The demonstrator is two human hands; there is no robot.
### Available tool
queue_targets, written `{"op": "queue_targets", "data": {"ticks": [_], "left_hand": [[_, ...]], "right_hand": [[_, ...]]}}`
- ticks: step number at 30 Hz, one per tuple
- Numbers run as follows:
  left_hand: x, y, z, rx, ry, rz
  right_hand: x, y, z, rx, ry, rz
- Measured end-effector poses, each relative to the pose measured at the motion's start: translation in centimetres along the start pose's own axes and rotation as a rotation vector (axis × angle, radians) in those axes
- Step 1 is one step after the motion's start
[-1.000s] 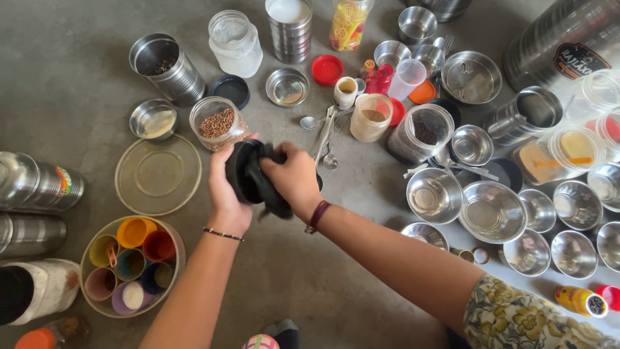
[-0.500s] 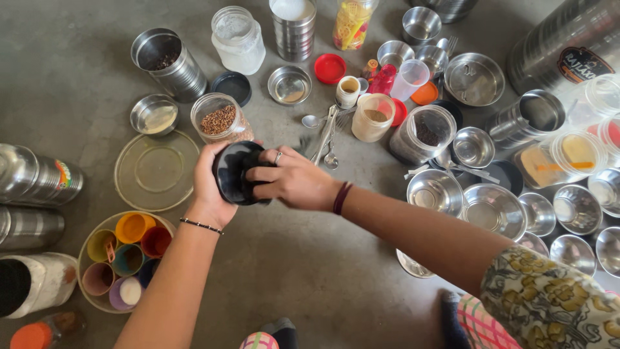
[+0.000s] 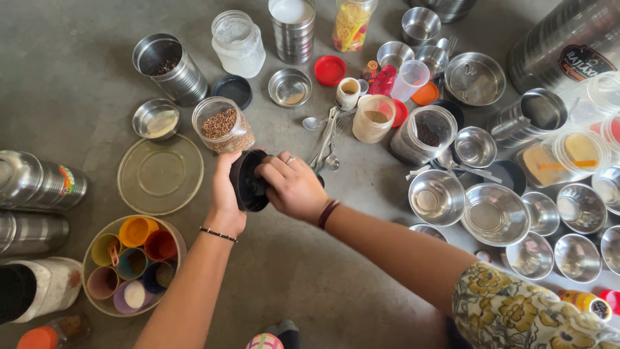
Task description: The person sits on the floor and wipes the inside and outside of various metal and plastic containers with a dark cloth. They handle multiple containers, including small bowls, jars, and a divided tray, wiping each one before placing it back among the items.
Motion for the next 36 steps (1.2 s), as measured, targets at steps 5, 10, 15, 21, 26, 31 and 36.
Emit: {"op": "queue_targets", "data": {"ticks": [5,10,15,21,26,31,36], "left_hand": [[0.4,0.5,-0.7,0.149,-0.064,0.032],[0.0,0.3,-1.3,0.255,-0.094,0.104],[0.0,0.4,-1.4,0.677,-0.408,0.250],[-0.6,0.2,-1.6,0.366,0.073,0.127],[-1.0,0.7,-2.9,0.310,0.108,0.143],[-0.6,0.7,-2.4,0.242,0.148,0.113],[-1.3,0.2,-1.8,0.139,0.120,0.103]], "right_hand": [[2.5,0.5,3.0,0.599,-0.361,-0.019],[4.5,-0.5,2.7,1.261,-1.010,0.220],[6.4,-1.7,-0.6,1.538,-1.785,0.268],[7.4,-0.1,-5.3,1.316,-2.063,0.310],[6.9,2.8,-6.6,1.251,-2.064,0.433],[5.6,2.3,-6.9,1.405,-1.745,0.293],[2.3,1.4,-5.8,1.314,-1.155,0.217]]}}
Point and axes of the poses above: each hand's wrist, its own y-axis away from the middle knuckle, its own x-axis out of the palm, z = x × y, the point moved 2 cm from there along -y, towards the middle knuckle, and after that the axes turned 11 degrees about y, right-handed, at the moved point
